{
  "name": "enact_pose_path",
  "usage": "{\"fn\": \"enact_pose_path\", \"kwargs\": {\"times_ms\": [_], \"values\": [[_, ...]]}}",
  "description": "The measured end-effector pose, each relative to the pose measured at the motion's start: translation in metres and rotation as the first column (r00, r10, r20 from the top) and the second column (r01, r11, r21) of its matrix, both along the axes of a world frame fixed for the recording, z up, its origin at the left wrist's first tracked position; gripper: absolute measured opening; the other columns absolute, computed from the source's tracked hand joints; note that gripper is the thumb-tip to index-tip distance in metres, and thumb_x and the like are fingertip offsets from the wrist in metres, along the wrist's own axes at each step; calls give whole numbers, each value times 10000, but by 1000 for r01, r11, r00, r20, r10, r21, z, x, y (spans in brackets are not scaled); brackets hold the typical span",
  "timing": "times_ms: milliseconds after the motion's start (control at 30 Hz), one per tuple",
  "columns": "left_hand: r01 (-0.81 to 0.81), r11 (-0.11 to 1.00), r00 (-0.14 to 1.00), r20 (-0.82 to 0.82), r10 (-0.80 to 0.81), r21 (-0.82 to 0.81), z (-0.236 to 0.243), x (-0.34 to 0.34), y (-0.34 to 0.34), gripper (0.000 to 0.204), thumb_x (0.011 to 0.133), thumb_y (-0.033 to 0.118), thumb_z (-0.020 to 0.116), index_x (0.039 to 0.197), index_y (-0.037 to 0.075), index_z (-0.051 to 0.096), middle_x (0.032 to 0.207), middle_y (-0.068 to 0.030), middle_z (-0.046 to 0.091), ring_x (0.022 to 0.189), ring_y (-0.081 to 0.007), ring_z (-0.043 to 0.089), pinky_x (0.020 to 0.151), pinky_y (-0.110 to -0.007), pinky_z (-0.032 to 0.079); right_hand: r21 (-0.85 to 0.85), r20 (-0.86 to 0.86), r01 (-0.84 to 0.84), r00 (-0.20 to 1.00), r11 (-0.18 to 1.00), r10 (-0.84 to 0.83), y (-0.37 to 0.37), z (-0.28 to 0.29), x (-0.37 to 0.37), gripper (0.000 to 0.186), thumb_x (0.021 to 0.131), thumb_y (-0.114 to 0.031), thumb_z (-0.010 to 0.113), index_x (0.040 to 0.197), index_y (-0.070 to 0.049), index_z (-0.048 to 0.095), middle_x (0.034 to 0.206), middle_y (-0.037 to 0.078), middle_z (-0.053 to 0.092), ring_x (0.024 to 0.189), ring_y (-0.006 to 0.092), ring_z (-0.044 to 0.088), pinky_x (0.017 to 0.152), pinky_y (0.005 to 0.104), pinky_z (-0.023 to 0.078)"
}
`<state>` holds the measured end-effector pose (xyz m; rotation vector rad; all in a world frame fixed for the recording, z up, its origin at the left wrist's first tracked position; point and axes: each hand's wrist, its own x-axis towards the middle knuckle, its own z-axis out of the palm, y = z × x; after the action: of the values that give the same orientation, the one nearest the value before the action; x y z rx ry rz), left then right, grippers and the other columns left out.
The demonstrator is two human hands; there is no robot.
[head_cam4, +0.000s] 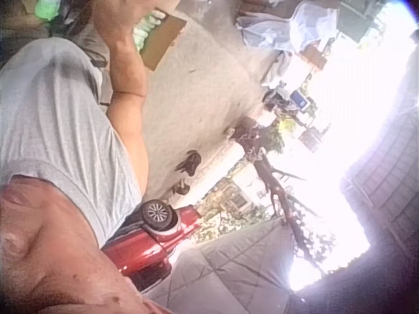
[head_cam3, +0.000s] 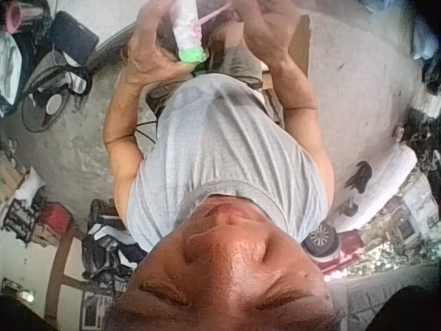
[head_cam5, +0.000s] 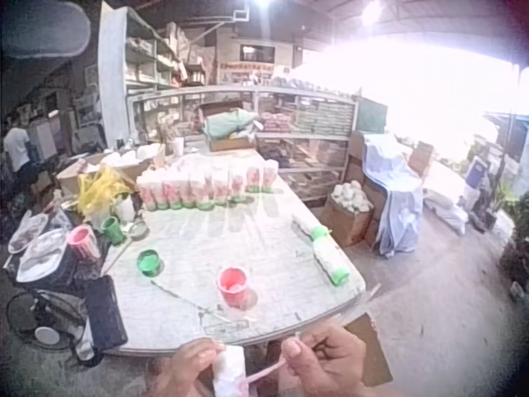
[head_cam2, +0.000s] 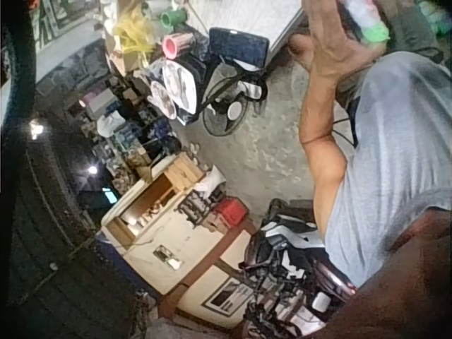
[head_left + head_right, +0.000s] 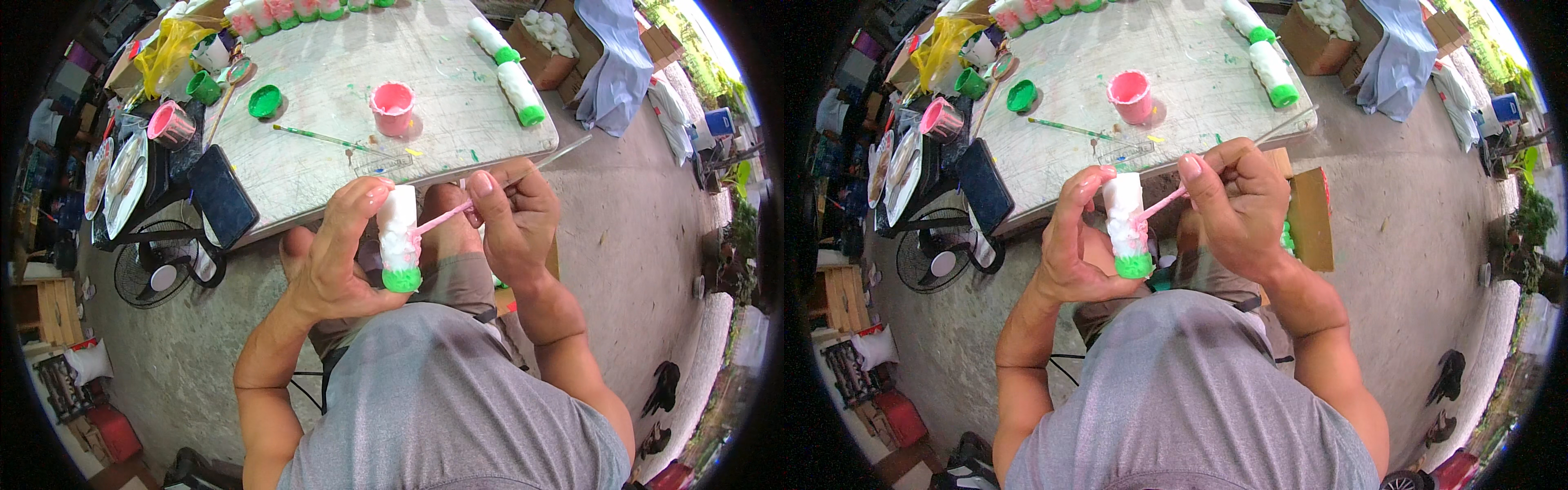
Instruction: The person paints a small white cylindrical object with pink paint using a brush. They repeatedly dip the brush into a pink paint container and apply paint to the object's surface, then place the finished item on a table with similar objects.
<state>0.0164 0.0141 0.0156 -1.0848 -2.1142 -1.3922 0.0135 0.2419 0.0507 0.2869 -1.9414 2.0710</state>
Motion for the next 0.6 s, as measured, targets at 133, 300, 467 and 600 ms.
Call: {"fn": "enact_pose_path", "kwargs": {"times_ms": [133, 300, 467, 600], "values": [[-7, 1000, 1000, 1, 7, -7, 3, 0, 2, 1113, 600, 101, 935, 1557, 20, 373, 1433, -242, 555, 1316, -441, 564, 1131, -537, 444, -78, 11, -17, 1000, 997, 18, -2, -4, 2, 174, 1026, -99, 718, 918, -29, 601, 781, 0, 657, 669, 23, 544, 588, 196, 440], [-38, 999, 999, 16, 38, -22, 4, 2, 1, 1107, 598, 104, 935, 1550, 17, 377, 1440, -242, 549, 1327, -435, 555, 1136, -533, 441, -66, 33, 23, 999, 998, -21, 2, -7, 4, 173, 1027, -95, 715, 916, -27, 601, 786, 2, 661, 671, 23, 547, 593, 198, 445], [-16, 1000, 999, 36, 16, -24, 2, 2, 2, 1122, 595, 116, 943, 1555, 11, 373, 1457, -230, 542, 1346, -429, 541, 1142, -520, 437, -100, 21, 16, 1000, 995, -14, 2, -8, 10, 168, 1030, -93, 709, 917, -24, 606, 792, 2, 666, 679, 26, 555, 607, 201, 452], [-19, 1000, 996, 84, 19, 11, -1, 2, 1, 1155, 585, 137, 958, 1567, 10, 363, 1465, -216, 543, 1352, -405, 542, 1139, -501, 440, -56, -60, 88, 994, 995, -91, 1, -15, 7, 156, 1030, -79, 705, 922, -21, 609, 796, 9, 669, 690, 33, 561, 622, 211, 463]]}}
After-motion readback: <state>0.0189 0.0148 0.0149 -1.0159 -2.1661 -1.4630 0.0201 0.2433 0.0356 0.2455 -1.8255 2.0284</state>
